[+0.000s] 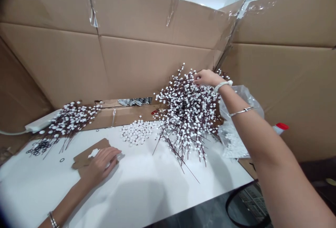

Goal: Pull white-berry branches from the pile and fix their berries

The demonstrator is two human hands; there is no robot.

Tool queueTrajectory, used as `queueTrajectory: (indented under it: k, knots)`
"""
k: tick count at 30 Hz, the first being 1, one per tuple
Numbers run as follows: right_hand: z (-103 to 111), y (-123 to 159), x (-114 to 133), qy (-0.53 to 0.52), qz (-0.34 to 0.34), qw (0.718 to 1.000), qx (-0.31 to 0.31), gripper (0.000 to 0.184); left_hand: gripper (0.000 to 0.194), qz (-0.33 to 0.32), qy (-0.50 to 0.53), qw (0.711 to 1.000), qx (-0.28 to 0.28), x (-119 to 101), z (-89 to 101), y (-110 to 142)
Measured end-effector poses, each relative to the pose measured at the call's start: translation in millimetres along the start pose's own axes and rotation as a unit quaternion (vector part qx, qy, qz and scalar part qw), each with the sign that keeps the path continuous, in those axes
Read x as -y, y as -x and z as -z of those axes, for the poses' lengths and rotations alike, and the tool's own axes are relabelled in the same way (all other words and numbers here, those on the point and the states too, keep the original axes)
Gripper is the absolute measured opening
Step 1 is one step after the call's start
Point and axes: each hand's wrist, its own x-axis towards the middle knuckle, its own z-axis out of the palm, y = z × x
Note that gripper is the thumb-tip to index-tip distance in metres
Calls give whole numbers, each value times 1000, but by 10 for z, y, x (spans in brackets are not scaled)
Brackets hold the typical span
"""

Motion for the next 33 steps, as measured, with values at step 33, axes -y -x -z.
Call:
queueTrajectory:
  k: [33]
  knots:
    - [100,62,65,-432,-31,879,-198,20,21,12,24,999,37,18,-36,53]
